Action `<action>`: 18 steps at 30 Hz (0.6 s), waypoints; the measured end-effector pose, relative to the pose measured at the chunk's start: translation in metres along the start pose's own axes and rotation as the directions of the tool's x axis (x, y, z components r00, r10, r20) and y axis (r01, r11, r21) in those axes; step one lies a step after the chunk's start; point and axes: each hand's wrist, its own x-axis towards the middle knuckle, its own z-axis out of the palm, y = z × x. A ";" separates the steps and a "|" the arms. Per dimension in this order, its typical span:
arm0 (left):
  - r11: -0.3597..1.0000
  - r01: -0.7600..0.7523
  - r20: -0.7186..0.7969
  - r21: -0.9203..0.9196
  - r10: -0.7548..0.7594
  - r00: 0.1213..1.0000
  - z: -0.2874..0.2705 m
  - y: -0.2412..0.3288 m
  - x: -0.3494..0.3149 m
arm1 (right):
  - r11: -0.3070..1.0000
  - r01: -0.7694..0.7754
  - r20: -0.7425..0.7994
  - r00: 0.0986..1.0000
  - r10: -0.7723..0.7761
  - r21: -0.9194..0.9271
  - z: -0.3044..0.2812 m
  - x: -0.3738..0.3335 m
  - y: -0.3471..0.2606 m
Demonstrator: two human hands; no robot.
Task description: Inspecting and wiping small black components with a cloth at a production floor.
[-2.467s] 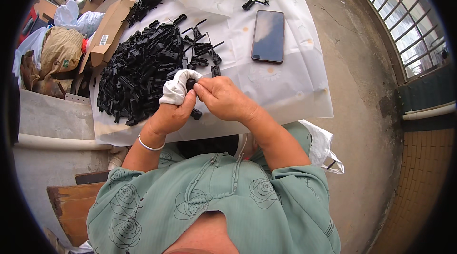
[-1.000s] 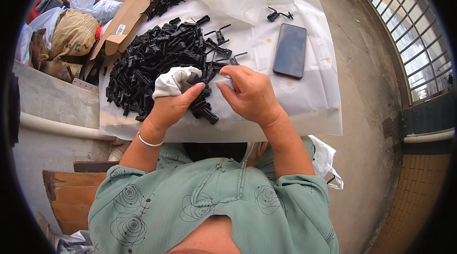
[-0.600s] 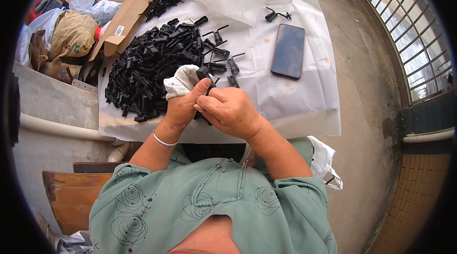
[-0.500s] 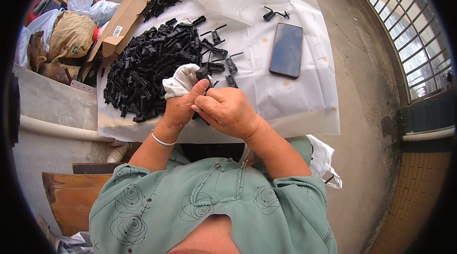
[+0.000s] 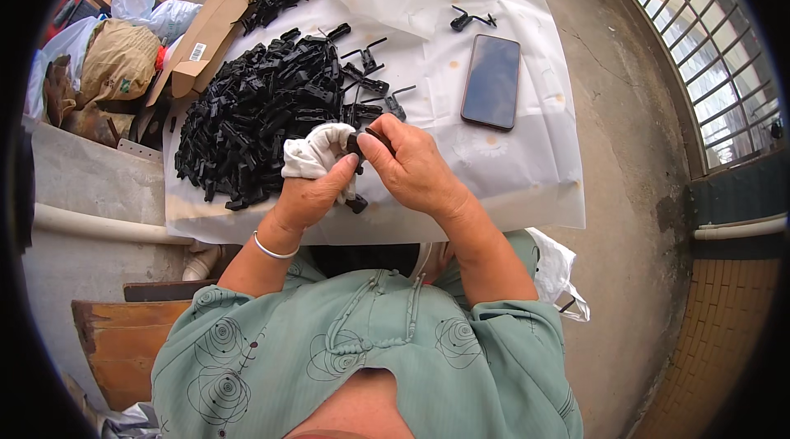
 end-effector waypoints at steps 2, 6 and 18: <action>0.998 -0.017 -0.078 0.066 0.022 0.997 0.000 -0.002 0.000 | 0.997 0.063 0.041 0.997 -0.061 -0.050 -0.001 0.000 0.000; 0.836 -0.269 -0.069 0.479 0.341 0.938 -0.001 -0.013 0.003 | 0.994 -0.021 0.202 0.978 0.043 -0.109 -0.002 -0.001 -0.008; 0.892 -0.173 -0.067 0.418 0.220 0.973 -0.003 -0.004 -0.003 | 0.970 -0.221 0.210 0.958 0.197 0.101 0.015 -0.004 0.016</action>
